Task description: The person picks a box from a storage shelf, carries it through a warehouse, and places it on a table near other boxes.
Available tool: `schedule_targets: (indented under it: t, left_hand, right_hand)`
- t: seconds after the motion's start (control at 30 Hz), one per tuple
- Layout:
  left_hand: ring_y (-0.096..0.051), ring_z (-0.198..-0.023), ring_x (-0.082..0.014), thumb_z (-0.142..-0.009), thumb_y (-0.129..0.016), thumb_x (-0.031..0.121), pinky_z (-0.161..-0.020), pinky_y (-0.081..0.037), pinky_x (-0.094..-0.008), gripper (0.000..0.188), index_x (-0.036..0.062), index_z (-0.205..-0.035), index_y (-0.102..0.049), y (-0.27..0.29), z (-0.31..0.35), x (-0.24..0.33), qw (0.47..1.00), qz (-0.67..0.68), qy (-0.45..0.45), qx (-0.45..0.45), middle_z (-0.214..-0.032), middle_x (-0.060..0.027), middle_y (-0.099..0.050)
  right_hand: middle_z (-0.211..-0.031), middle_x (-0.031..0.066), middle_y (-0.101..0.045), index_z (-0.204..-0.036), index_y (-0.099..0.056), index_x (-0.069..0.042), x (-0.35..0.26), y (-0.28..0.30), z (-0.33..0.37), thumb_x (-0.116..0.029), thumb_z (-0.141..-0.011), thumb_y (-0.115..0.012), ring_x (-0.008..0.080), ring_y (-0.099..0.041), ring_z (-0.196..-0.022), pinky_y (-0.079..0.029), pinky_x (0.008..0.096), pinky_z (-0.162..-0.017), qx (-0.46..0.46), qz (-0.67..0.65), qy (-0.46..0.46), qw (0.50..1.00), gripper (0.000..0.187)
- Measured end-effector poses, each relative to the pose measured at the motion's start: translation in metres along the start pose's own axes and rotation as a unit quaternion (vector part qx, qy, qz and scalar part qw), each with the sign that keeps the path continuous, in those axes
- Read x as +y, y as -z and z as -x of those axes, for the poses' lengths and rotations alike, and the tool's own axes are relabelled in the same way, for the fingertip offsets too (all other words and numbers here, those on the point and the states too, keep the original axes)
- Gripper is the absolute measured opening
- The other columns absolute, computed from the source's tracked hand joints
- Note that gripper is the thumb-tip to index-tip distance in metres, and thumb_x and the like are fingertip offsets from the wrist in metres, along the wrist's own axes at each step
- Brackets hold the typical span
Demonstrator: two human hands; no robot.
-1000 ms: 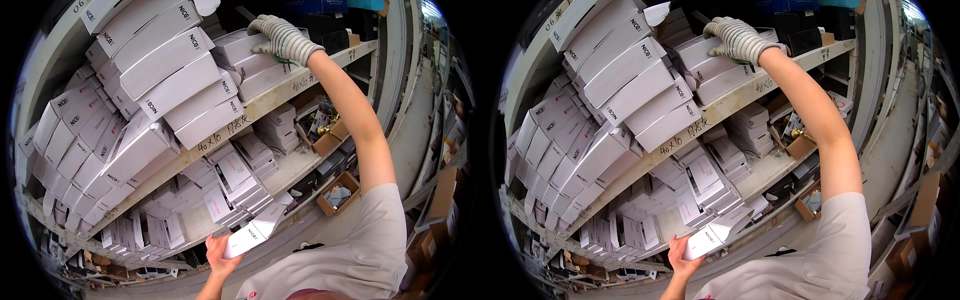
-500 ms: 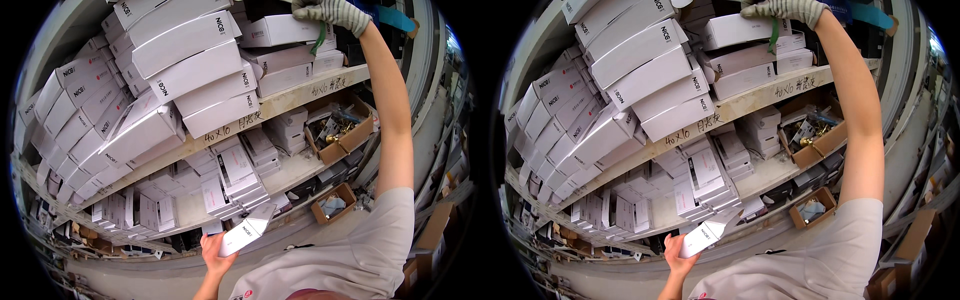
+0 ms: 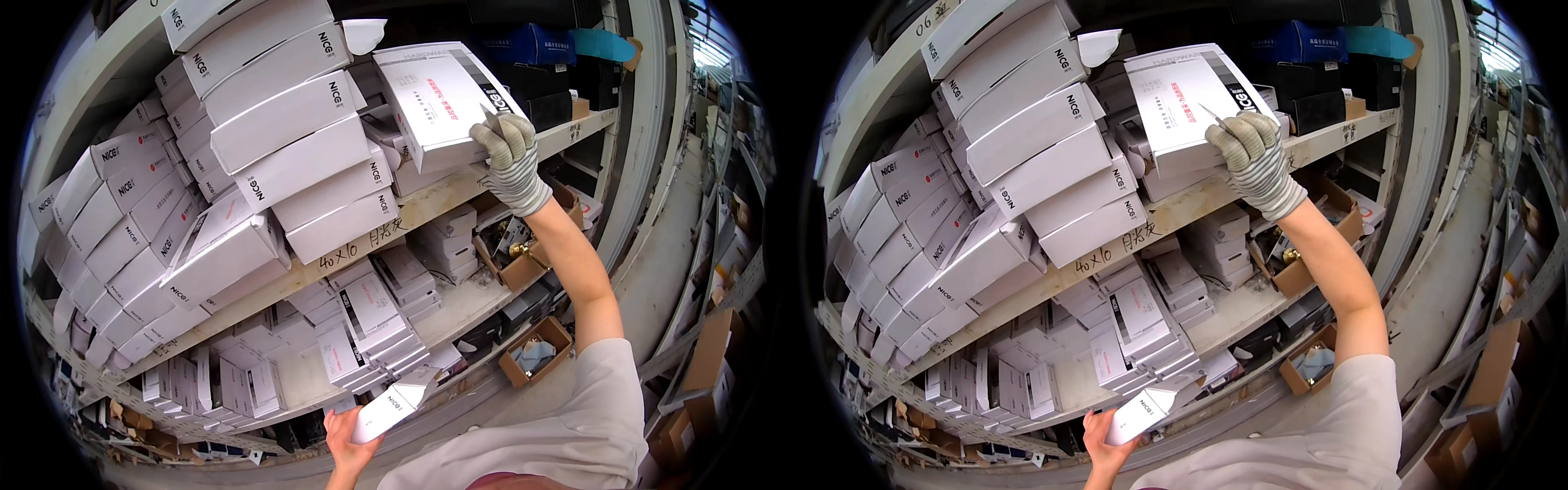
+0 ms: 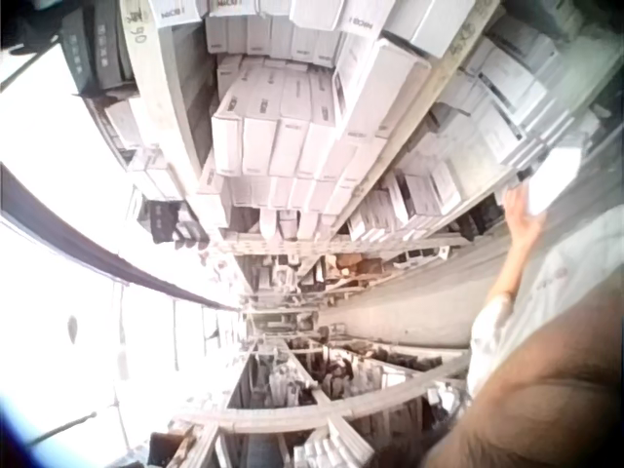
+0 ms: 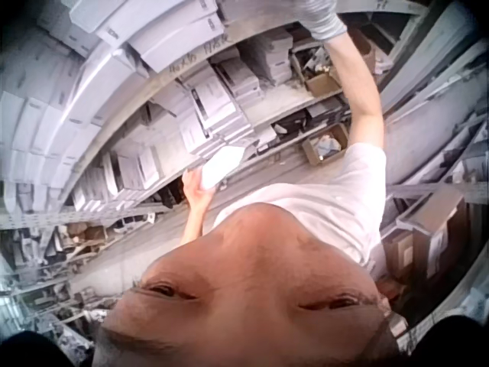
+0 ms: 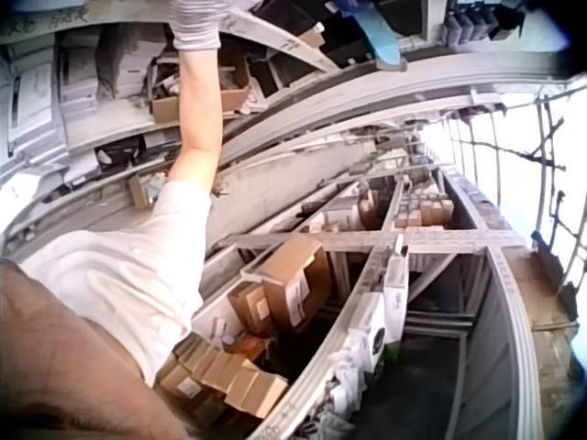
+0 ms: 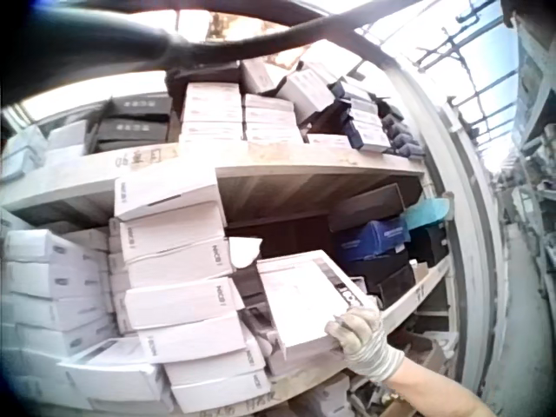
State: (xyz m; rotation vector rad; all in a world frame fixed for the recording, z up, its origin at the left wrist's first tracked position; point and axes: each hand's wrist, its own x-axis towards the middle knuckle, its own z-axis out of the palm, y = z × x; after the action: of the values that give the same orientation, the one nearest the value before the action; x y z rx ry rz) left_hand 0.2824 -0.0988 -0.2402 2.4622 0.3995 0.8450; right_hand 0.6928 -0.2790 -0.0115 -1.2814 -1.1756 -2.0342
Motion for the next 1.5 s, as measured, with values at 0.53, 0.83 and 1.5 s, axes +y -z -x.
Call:
schedule_targets:
  t: [0.53,0.83,1.5]
  left_hand:
    - [-0.058,-0.082,-0.0233,-0.046,-0.08,0.019,-0.098,-0.031,-0.0469,0.054,0.0061,-0.096,-0.064,-0.002,-0.003,0.018,0.999,-0.012,-0.021,0.03,-0.086,-0.0067,-0.062]
    - [-0.059,-0.082,-0.0228,-0.045,-0.081,0.018,-0.097,-0.032,-0.0471,0.055,0.0058,-0.096,-0.064,-0.001,-0.006,0.026,0.999,-0.025,-0.018,0.023,-0.085,-0.0064,-0.062]
    - [-0.057,-0.075,-0.0219,-0.044,-0.077,0.021,-0.095,-0.033,-0.0494,0.05,-0.0015,-0.087,-0.063,0.018,-0.081,0.083,0.996,0.004,-0.081,0.047,-0.078,-0.0069,-0.06]
  right_hand:
    - [-0.101,-0.0018,-0.051,-0.099,-0.05,-0.016,-0.007,0.001,0.049,-0.013,-0.072,-0.072,0.0163,-0.051,-0.086,-0.04,0.0315,-0.075,0.034,0.065,0.061,0.995,0.035]
    - [-0.101,-0.0016,-0.051,-0.101,-0.052,-0.017,-0.003,-0.002,0.033,-0.014,-0.069,-0.069,0.015,-0.05,-0.088,-0.04,0.0303,-0.078,0.037,0.062,0.039,0.997,0.036]
    - [-0.089,0.0056,-0.067,-0.1,-0.067,-0.007,0.071,0.029,0.011,-0.02,-0.082,-0.067,0.0124,-0.063,-0.079,-0.051,0.0247,-0.071,-0.034,-0.245,-0.346,0.905,0.023]
